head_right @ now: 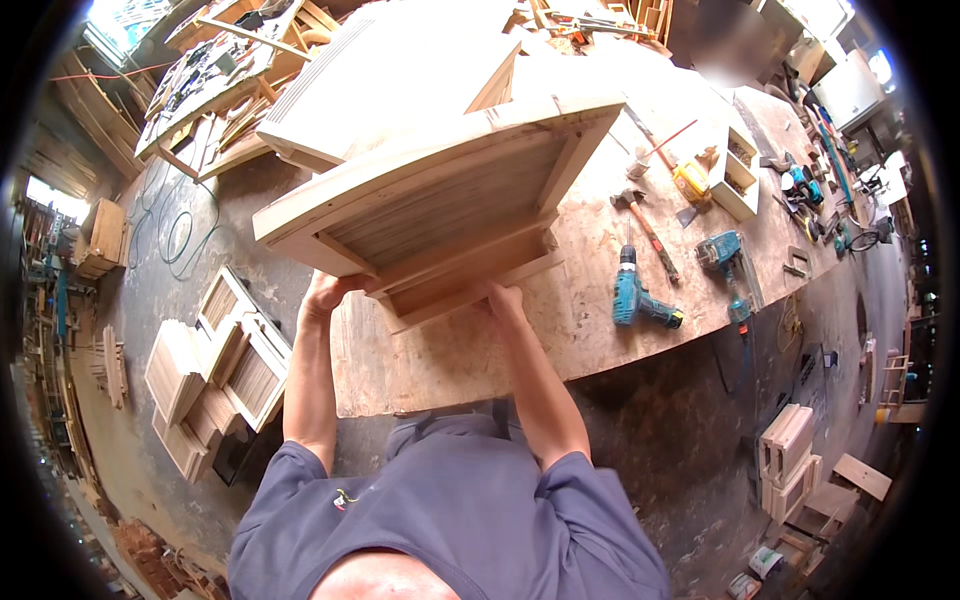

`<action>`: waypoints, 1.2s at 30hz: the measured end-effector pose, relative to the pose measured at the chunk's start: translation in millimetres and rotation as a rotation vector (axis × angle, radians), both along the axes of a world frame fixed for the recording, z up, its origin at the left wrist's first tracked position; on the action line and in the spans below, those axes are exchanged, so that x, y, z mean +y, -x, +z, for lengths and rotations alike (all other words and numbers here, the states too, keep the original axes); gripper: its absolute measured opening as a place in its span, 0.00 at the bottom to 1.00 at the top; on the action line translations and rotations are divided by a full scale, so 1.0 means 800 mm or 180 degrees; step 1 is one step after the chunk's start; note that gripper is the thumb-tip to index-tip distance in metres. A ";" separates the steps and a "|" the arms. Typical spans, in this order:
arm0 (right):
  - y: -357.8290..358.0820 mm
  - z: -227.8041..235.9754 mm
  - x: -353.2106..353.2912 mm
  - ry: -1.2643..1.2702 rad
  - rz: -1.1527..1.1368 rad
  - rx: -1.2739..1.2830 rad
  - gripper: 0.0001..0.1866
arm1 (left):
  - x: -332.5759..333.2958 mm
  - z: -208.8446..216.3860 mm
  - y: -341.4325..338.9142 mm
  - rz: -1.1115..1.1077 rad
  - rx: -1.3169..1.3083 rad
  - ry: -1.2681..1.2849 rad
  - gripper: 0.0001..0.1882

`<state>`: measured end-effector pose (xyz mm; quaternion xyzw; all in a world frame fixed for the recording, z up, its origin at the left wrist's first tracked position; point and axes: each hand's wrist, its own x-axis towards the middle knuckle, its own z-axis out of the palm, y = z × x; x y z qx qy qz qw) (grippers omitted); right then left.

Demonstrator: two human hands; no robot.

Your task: The person assembles wooden panels by applying glue to small wooden strips and attaching them to the underside of larger panels. They use a nail gun and a power drill to secure the strips with nails and screws. The person handles multiple panels sequentially, moving them from a stack to a workbench and then to a finished pile.

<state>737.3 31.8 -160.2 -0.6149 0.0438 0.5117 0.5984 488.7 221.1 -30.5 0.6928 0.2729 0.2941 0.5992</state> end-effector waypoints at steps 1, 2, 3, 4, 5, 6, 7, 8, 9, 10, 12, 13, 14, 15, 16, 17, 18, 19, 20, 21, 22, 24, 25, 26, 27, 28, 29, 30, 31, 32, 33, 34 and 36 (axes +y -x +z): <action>-0.002 -0.004 0.005 0.0061 0.0035 0.0009 0.15 | 0.012 -0.015 0.010 -0.0038 0.0271 -0.0096 0.28; -0.001 0.004 0.012 0.0195 0.0242 -0.0031 0.14 | 0.027 -0.029 0.021 -0.0066 0.0528 -0.0198 0.29; -0.002 0.014 0.016 0.0328 0.0456 -0.0074 0.14 | 0.035 -0.046 0.031 0.0001 0.0501 -0.0166 0.28; -0.012 0.019 0.017 0.0469 0.0621 -0.0141 0.14 | 0.036 -0.044 0.024 0.0019 0.0449 -0.0125 0.27; -0.020 0.008 0.019 0.0317 0.0554 -0.0112 0.12 | 0.030 -0.038 0.015 0.0134 0.0115 0.0049 0.25; -0.026 -0.007 0.022 0.0166 0.0490 -0.0084 0.11 | 0.031 -0.042 0.012 0.0130 -0.0001 0.0169 0.25; -0.027 -0.019 0.022 0.0022 0.0442 -0.0024 0.09 | 0.028 -0.045 0.011 0.0142 -0.0095 0.0296 0.25; -0.029 -0.012 0.025 0.0137 0.0611 -0.0085 0.09 | 0.035 -0.047 0.018 0.0036 0.0022 0.0353 0.28; -0.030 -0.006 0.028 0.0250 0.0776 -0.0147 0.09 | 0.036 -0.050 0.023 0.0180 0.0647 0.0281 0.27; -0.037 0.000 0.029 0.0378 0.0893 -0.0233 0.10 | 0.034 -0.037 0.015 0.0243 0.1271 0.0228 0.26; -0.030 -0.005 0.030 0.0097 0.0685 -0.0222 0.10 | 0.024 -0.037 0.020 0.0561 0.1042 0.0653 0.23; -0.025 -0.012 0.035 0.0166 0.0521 0.0020 0.11 | 0.018 -0.035 0.024 0.0740 0.0907 0.0854 0.23; -0.026 0.012 0.036 0.0247 0.0683 0.0220 0.12 | 0.008 -0.024 0.022 0.0947 0.1200 0.0312 0.21; -0.032 0.011 0.032 0.0200 0.0811 0.0283 0.15 | -0.001 -0.013 0.011 0.1115 0.1465 -0.0263 0.20; -0.042 0.007 0.029 0.0126 0.0970 0.0361 0.18 | -0.013 -0.004 -0.007 0.1369 0.1083 -0.0056 0.19; -0.056 -0.005 0.021 0.0057 0.1362 0.0251 0.18 | -0.023 0.002 -0.024 0.1609 0.0707 0.0166 0.18; -0.073 -0.017 0.013 -0.0007 0.1754 0.0137 0.18 | -0.030 0.006 -0.040 0.1722 0.0729 0.0093 0.17; -0.088 -0.025 0.007 -0.0078 0.2181 0.0034 0.18 | -0.037 0.008 -0.049 0.1873 0.0764 0.0014 0.16; -0.105 -0.007 -0.004 -0.0119 0.2203 0.0001 0.18 | -0.043 0.002 -0.054 0.2090 0.0647 0.0057 0.19; -0.125 0.013 -0.022 -0.0159 0.2223 -0.0031 0.17 | -0.049 -0.001 -0.059 0.2026 0.0456 0.0106 0.23; -0.149 0.042 -0.041 -0.0204 0.2253 -0.0065 0.16 | -0.050 -0.009 -0.055 0.2153 0.0586 -0.0117 0.24; -0.222 0.086 -0.079 -0.0539 0.1797 0.0092 0.13 | -0.037 -0.058 -0.001 0.2332 0.0958 -0.0529 0.31; -0.271 0.104 -0.095 -0.0509 0.1745 -0.0132 0.12 | -0.033 -0.075 0.012 0.2416 0.0908 -0.0510 0.30; -0.323 0.111 -0.109 -0.0547 0.1566 -0.0504 0.11 | -0.032 -0.086 0.018 0.2500 0.0855 -0.0492 0.28; -0.375 0.107 -0.120 -0.0346 0.1137 -0.0817 0.08 | -0.034 -0.092 0.018 0.2569 0.0811 -0.0462 0.26; -0.434 0.097 -0.125 -0.0405 0.0735 -0.1334 0.06 | -0.037 -0.089 0.016 0.2350 0.0927 -0.0449 0.23; -0.492 0.087 -0.129 -0.0408 0.0360 -0.1881 0.03 | -0.044 -0.091 0.015 0.2392 0.0726 -0.0379 0.23; -0.553 0.083 -0.125 -0.0082 -0.0066 -0.2136 0.03 | -0.051 -0.092 0.014 0.2441 0.0522 -0.0319 0.23; -0.610 0.075 -0.117 -0.0008 -0.0440 -0.2436 0.03 | -0.053 -0.092 0.010 0.2501 0.0311 -0.0278 0.23; -0.680 0.051 -0.124 0.0491 -0.0603 -0.3591 0.06 | -0.065 -0.082 -0.027 0.2598 0.0224 -0.0371 0.27; -0.737 0.033 -0.127 0.1012 -0.0749 -0.4712 0.10 | -0.078 -0.060 -0.054 0.2765 0.0255 -0.0117 0.28; -0.767 0.034 -0.111 0.1165 -0.0697 -0.4875 0.12 | -0.093 -0.043 -0.059 0.2990 0.0309 0.0100 0.30; -0.810 0.043 -0.068 0.1619 -0.0379 -0.4950 0.13 | -0.133 -0.054 -0.022 0.3897 0.0132 0.0727 0.32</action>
